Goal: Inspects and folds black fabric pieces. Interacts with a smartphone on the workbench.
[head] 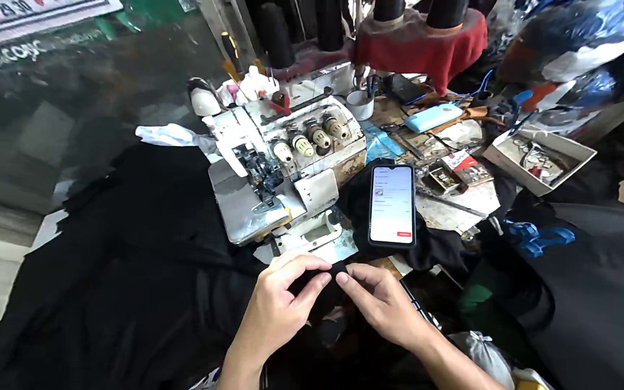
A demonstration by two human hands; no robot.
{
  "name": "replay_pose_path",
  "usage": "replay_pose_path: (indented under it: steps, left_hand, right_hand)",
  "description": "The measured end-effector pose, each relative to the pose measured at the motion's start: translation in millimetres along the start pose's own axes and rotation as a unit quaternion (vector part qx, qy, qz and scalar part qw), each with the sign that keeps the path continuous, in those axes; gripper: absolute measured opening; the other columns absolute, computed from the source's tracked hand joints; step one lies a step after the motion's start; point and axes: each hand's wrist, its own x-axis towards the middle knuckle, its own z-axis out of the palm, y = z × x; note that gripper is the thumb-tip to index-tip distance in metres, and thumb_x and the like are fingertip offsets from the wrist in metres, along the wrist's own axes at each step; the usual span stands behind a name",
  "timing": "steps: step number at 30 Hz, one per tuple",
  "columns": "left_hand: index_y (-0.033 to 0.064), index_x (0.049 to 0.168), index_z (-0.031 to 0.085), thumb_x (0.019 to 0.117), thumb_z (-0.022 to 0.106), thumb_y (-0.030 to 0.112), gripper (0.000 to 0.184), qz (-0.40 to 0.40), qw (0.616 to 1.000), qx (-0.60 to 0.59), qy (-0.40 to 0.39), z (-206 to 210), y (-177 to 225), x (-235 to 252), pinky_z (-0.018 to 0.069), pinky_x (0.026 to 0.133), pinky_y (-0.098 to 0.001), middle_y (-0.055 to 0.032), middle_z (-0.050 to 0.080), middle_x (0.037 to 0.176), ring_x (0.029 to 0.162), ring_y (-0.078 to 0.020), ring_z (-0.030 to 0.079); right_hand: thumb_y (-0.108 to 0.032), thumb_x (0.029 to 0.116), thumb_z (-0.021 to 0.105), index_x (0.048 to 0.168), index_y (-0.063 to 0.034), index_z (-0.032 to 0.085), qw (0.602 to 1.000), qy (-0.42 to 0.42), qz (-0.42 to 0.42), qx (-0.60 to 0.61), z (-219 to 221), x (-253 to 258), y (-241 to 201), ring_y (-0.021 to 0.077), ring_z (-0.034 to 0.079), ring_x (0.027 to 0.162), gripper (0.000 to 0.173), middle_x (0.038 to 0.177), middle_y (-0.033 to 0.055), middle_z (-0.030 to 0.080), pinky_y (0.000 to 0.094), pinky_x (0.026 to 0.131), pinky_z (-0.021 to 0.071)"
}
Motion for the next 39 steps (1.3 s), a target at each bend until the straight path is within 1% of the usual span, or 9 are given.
replay_pose_path:
  steps: [3, 8, 14, 18, 20, 23, 27, 36, 39]
  left_hand:
    - [0.0256, 0.114, 0.077, 0.0987, 0.068, 0.032, 0.019, 0.009, 1.0, 0.005, -0.023, 0, 2, 0, 0.056, 0.097, -0.0401, 0.0115, 0.071, 0.116, 0.112, -0.0096, 0.065]
    - [0.0244, 0.104, 0.079, 0.0955, 0.073, 0.028, 0.011, 0.025, 1.0, 0.007, -0.008, 1, 4, 0, 0.0588, 0.095, -0.0376, 0.0077, 0.071, 0.116, 0.111, -0.0126, 0.067]
    - [0.0233, 0.101, 0.078, 0.0951, 0.071, 0.025, 0.01, 0.054, 0.998, 0.019, 0.025, 4, 10, -6, 0.0553, 0.102, -0.0436, 0.0027, 0.07, 0.123, 0.119, -0.0192, 0.064]
    - [0.0209, 0.104, 0.076, 0.0958, 0.07, 0.02, 0.01, 0.067, 0.998, -0.003, 0.021, -3, 18, -9, 0.0571, 0.099, -0.0446, 0.0044, 0.075, 0.107, 0.108, -0.0179, 0.07]
    - [0.0187, 0.102, 0.077, 0.0941, 0.072, 0.017, 0.01, 0.061, 0.997, -0.018, 0.031, -2, 19, -6, 0.0603, 0.094, -0.0412, 0.0031, 0.076, 0.103, 0.101, -0.0176, 0.072]
    - [0.0176, 0.103, 0.078, 0.0931, 0.075, 0.018, 0.01, 0.043, 0.998, -0.005, 0.041, 6, 13, -2, 0.0622, 0.091, -0.0361, 0.004, 0.076, 0.104, 0.099, -0.0144, 0.072]
    - [0.0205, 0.102, 0.078, 0.0934, 0.074, 0.022, 0.01, 0.035, 0.999, 0.006, 0.037, 8, 9, 1, 0.0607, 0.091, -0.0365, 0.0061, 0.075, 0.104, 0.101, -0.0137, 0.071]
    - [0.0149, 0.101, 0.078, 0.0912, 0.076, 0.016, 0.01, 0.034, 0.997, -0.045, 0.054, 6, 14, 2, 0.0629, 0.087, -0.036, 0.0016, 0.076, 0.1, 0.095, -0.0168, 0.073]
    - [0.0177, 0.106, 0.078, 0.0938, 0.074, 0.023, 0.013, 0.02, 0.999, -0.03, 0.04, 7, 9, 4, 0.0616, 0.091, -0.0368, 0.0032, 0.075, 0.106, 0.102, -0.0167, 0.071]
  right_hand:
    - [-0.027, 0.1072, 0.056, 0.096, -0.0066, 0.074, 1.0, -0.01, -0.017, 0.006, -1, 0, 5, 0.0084, 0.065, 0.077, 0.029, 0.085, 0.001, 0.07, 0.0263, 0.07, 0.0553]
    - [-0.024, 0.1101, 0.048, 0.093, -0.005, 0.073, 0.999, -0.036, -0.02, 0.02, -6, 0, 7, 0.0084, 0.06, 0.072, 0.036, 0.08, 0.0015, 0.065, 0.0259, 0.065, 0.0497]
    - [-0.024, 0.1098, 0.048, 0.093, -0.0055, 0.071, 0.999, 0.017, 0.005, 0.029, -2, 3, 13, 0.0119, 0.064, 0.072, 0.034, 0.08, 0.003, 0.066, 0.0288, 0.066, 0.0545]
    - [-0.022, 0.1083, 0.053, 0.103, -0.0044, 0.072, 1.0, 0.016, -0.01, 0.024, -1, 0, 14, 0.0119, 0.068, 0.079, 0.027, 0.092, 0.0039, 0.07, 0.0287, 0.072, 0.0591]
    - [-0.02, 0.1075, 0.054, 0.105, -0.0035, 0.073, 0.999, 0.014, -0.035, 0.016, 0, 0, 14, 0.0107, 0.067, 0.083, 0.025, 0.096, 0.0042, 0.07, 0.0277, 0.076, 0.0575]
    - [-0.017, 0.1068, 0.054, 0.105, -0.0029, 0.073, 0.998, 0.005, -0.059, 0.004, 0, 0, 12, 0.0119, 0.067, 0.091, 0.024, 0.1, 0.0051, 0.07, 0.0288, 0.082, 0.0582]
    - [-0.018, 0.107, 0.054, 0.106, -0.0022, 0.074, 0.997, -0.01, -0.078, -0.012, -5, -1, 10, 0.0136, 0.068, 0.099, 0.025, 0.103, 0.0063, 0.071, 0.0316, 0.089, 0.058]
    - [-0.018, 0.1073, 0.054, 0.109, -0.0032, 0.074, 0.995, -0.017, -0.088, -0.034, -4, 0, 13, 0.0136, 0.068, 0.102, 0.025, 0.106, 0.0058, 0.072, 0.0321, 0.091, 0.0583]
    - [-0.017, 0.1073, 0.053, 0.108, -0.0026, 0.074, 0.993, -0.028, -0.103, -0.047, -5, 0, 12, 0.0143, 0.067, 0.103, 0.025, 0.106, 0.0068, 0.071, 0.0322, 0.092, 0.0575]
